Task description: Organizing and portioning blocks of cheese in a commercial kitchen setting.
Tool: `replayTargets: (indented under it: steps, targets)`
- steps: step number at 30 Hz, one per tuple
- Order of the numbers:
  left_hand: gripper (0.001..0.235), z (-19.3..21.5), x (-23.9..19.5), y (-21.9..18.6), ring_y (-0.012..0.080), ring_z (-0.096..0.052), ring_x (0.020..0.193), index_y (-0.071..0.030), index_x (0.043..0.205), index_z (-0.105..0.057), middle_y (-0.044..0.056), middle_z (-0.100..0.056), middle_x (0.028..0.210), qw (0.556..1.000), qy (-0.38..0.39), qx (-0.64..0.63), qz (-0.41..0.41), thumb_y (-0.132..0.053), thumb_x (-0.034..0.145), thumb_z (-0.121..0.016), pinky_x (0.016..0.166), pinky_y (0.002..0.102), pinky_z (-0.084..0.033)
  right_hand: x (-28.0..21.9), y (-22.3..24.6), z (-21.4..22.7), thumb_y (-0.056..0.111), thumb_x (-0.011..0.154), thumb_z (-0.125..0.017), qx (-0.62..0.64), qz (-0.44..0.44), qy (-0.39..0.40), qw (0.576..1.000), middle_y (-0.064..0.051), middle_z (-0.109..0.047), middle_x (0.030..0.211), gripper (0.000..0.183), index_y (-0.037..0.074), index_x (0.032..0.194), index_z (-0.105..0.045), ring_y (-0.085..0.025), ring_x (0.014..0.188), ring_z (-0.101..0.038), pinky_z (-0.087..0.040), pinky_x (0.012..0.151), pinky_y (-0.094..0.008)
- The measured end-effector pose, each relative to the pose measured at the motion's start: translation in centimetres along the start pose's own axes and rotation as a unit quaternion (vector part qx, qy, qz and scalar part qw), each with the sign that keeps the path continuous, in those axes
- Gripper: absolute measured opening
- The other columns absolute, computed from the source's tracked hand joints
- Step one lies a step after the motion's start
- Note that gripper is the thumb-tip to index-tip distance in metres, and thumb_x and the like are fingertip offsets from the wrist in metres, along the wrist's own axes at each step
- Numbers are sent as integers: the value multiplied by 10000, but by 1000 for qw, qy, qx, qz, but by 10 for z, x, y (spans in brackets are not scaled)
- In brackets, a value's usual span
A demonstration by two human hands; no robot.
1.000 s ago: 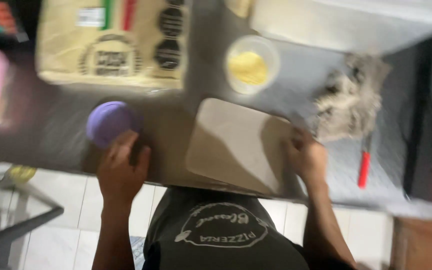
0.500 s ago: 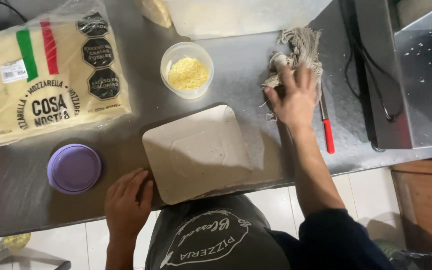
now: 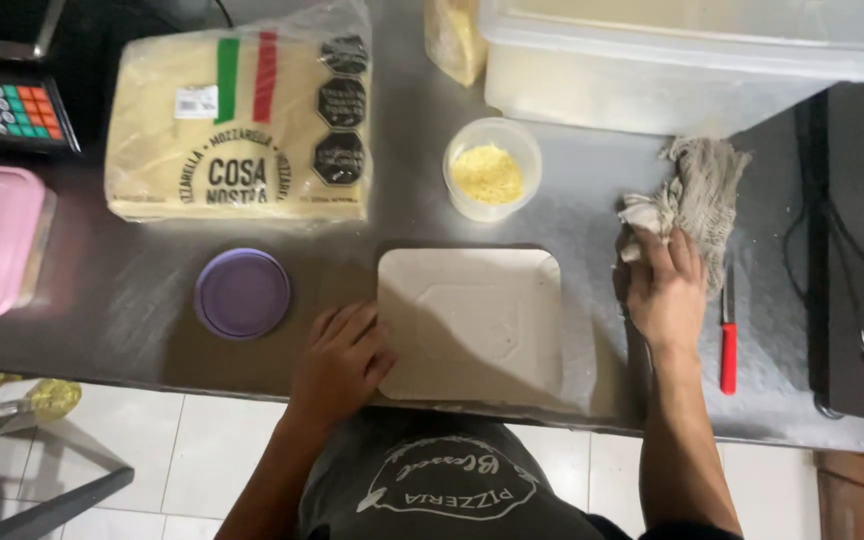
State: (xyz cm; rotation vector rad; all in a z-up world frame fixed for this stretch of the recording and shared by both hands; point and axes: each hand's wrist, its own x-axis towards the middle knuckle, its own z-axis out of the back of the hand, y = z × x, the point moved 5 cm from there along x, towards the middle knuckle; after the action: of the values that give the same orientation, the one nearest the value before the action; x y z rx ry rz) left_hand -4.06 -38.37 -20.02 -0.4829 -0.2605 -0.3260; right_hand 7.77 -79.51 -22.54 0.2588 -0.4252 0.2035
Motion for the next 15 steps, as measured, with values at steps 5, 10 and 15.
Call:
replayTargets:
  steps: [5,10,15]
  targets:
    - [348,27,52,28,294,-610,1232,-83,1173,-729,110,-655,1338,996,-50,-45,-62,-326,926,-753,1092,476,-450,-15,29,22,46,879,-696,18,-18,-15,1000,-258,-574,1474,465,89,1341,-672,-438,1397,-500,-371,1166,-539]
    - [361,51,140,38,307,-621,1220,-62,1211,-738,123,-649,1342,991,-52,31,-118,-299,938,-753,1046,471,-462,-55,23,19,171,1116,-597,296,-293,-60,907,-110,-707,1133,273,69,1361,-659,-162,1021,-609,-506,913,-306]
    - [330,53,172,4,304,-641,1194,-71,1200,-740,104,-681,1314,982,-32,-72,-172,-275,941,-750,1034,448,-494,-101,5,23,224,1200,-533,448,-292,-235,812,-11,-665,1104,265,-10,1242,-651,-74,982,-580,-489,909,-233]
